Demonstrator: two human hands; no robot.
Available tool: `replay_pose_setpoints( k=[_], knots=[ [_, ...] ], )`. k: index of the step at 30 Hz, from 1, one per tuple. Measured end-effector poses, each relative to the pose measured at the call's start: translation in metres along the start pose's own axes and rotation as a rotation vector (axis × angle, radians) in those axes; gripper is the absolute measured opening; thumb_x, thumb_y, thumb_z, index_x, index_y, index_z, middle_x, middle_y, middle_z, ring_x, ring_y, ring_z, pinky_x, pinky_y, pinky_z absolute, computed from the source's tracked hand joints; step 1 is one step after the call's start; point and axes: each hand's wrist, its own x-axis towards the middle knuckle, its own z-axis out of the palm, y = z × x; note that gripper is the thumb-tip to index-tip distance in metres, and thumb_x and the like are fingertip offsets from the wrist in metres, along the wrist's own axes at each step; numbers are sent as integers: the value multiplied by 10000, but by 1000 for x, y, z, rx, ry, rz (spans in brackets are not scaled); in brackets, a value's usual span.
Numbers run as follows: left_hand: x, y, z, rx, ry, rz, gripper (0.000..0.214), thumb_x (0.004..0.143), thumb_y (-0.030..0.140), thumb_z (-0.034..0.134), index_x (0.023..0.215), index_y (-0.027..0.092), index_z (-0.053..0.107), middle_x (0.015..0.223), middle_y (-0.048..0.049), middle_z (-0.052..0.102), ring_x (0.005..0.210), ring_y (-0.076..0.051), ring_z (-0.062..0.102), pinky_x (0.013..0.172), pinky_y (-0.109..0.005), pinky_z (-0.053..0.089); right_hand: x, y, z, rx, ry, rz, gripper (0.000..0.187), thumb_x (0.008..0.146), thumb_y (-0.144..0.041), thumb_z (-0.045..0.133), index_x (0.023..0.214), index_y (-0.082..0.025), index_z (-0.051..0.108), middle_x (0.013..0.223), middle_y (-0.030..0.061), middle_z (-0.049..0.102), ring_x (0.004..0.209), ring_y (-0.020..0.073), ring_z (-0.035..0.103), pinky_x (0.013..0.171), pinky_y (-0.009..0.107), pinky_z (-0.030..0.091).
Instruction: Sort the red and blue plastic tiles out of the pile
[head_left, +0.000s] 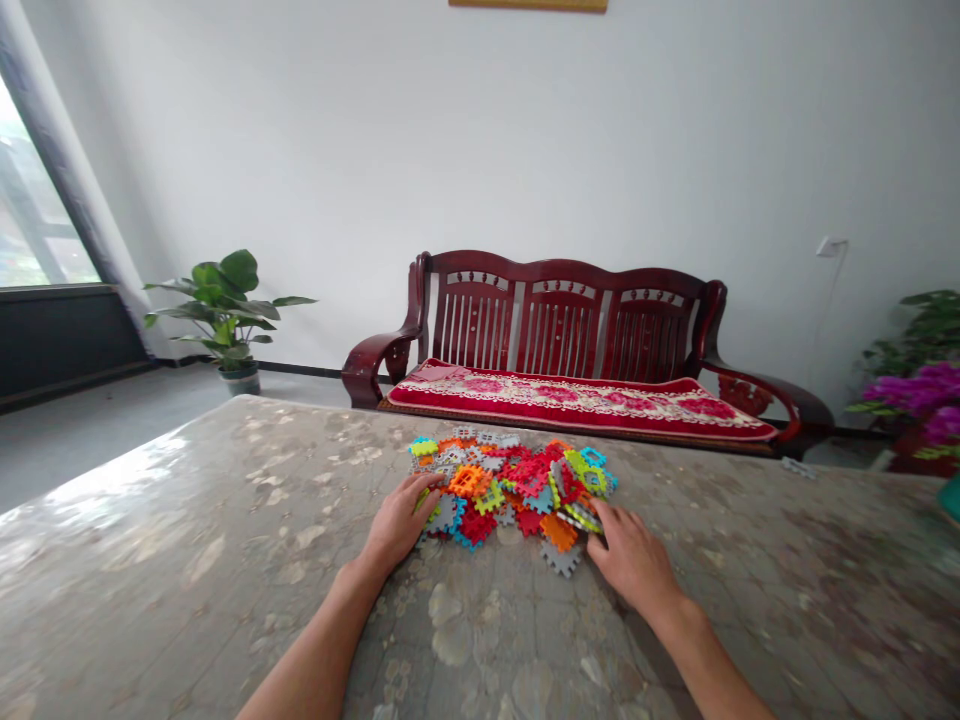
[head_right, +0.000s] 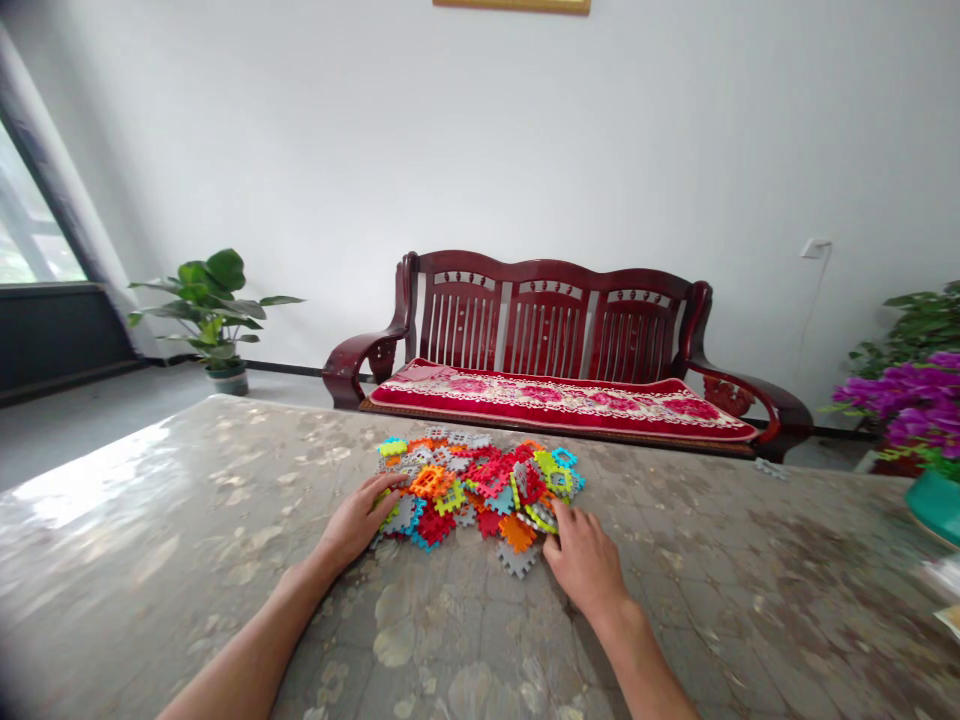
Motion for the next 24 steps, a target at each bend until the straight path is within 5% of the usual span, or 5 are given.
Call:
replay_pose_setpoints(
  k=[12, 24],
  knots=[
    [0, 3, -2, -3, -5, -13, 378, 902, 403, 443, 1165, 252, 668, 1193, -50, 672, 1124, -215, 617, 1024, -359, 447, 6, 1, -8, -25, -5, 69, 301, 874, -194, 440, 1157, -184, 543, 1031, 107, 707, 895, 247, 674, 665, 288, 375],
    [0, 4, -3, -26, -10, -19, 371, 905, 395, 444, 1159, 239, 664, 1193, -55, 673, 1121, -214, 614, 1024, -362, 445, 15, 25, -8, 348, 7, 218, 230, 788, -281, 477, 992, -250, 578, 816, 3, 701, 715, 182, 633, 603, 247, 341]
  ],
)
